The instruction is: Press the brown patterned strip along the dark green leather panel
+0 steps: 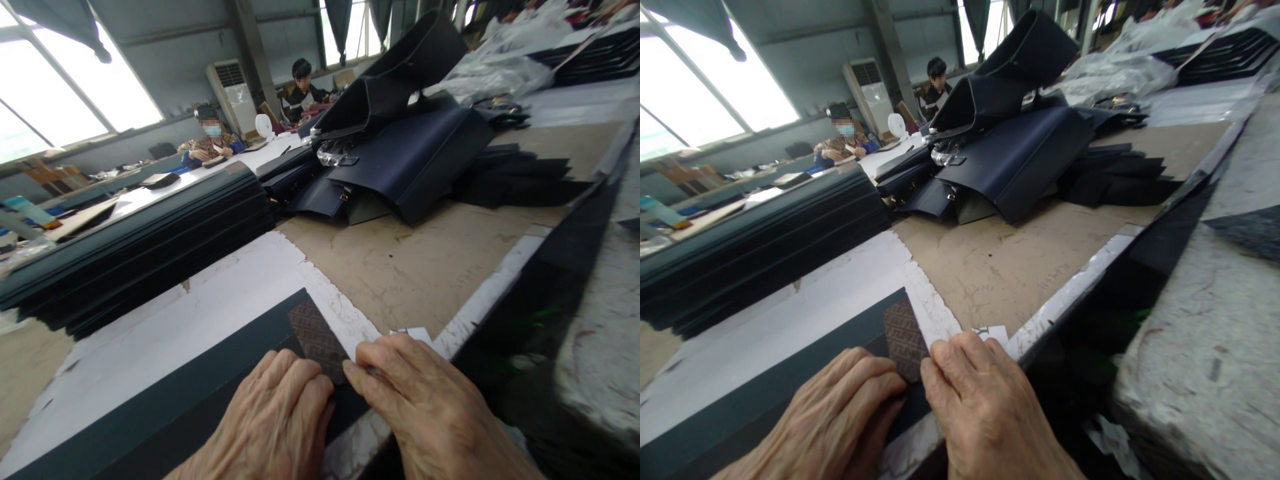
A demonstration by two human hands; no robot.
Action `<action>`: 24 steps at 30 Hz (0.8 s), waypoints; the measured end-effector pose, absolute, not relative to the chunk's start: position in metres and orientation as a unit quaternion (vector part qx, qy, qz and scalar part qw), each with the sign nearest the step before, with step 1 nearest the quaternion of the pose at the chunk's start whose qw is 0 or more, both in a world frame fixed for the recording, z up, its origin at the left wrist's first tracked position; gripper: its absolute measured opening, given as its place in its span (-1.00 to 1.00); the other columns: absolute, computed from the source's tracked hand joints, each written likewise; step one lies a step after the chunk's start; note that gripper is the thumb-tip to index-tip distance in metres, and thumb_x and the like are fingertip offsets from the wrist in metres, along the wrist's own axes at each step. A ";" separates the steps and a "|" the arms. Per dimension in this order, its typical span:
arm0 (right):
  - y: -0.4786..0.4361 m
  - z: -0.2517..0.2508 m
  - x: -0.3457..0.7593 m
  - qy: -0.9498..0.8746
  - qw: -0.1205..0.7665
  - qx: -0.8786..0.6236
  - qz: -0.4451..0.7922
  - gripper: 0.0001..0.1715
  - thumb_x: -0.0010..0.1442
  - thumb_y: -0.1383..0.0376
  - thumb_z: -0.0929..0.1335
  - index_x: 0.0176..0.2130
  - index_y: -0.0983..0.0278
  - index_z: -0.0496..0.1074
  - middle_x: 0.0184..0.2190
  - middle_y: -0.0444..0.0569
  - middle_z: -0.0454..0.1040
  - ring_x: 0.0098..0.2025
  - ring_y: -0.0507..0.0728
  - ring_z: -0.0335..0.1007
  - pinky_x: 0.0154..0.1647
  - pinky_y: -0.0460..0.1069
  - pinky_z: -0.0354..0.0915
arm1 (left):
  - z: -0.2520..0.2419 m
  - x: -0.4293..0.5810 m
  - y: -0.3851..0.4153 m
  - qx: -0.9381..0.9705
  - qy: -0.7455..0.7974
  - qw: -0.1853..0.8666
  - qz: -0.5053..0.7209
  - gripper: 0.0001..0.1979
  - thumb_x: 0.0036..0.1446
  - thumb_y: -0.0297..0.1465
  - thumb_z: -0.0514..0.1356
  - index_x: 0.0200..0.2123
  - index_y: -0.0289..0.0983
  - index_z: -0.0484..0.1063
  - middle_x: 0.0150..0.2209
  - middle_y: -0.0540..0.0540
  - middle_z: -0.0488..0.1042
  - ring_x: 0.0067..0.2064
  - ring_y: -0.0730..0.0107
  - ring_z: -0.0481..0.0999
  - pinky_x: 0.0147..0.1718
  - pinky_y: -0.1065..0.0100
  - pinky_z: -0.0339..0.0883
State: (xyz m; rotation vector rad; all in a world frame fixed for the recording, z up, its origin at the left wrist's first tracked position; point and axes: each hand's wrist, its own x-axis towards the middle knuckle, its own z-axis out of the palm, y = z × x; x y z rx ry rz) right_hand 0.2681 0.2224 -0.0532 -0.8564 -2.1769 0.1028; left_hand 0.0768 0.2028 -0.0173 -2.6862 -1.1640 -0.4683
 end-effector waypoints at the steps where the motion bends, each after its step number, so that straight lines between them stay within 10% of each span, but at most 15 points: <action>1: 0.223 -0.054 0.268 -0.856 0.388 -0.339 0.039 -0.48 0.04 0.59 0.08 -0.17 0.37 0.45 -0.20 0.02 0.39 -0.20 0.13 0.27 -0.20 0.04 0.25 | -0.016 0.076 0.202 -0.903 -0.389 0.088 -0.161 -0.81 0.16 -0.58 -0.06 -0.32 -0.29 0.31 -0.41 -0.06 0.39 -0.40 0.36 0.37 -0.40 0.34 0.38; 24: 0.223 -0.055 0.270 -0.863 0.373 -0.337 0.052 -0.53 0.26 0.48 0.05 -0.13 0.37 0.45 -0.19 0.04 0.38 -0.20 0.14 0.26 -0.23 0.06 0.24 | -0.020 0.074 0.212 -0.893 -0.401 -0.013 -0.205 -0.82 0.19 -0.58 -0.12 -0.33 -0.30 0.22 -0.41 -0.07 0.33 -0.42 0.40 0.30 -0.49 0.40 0.29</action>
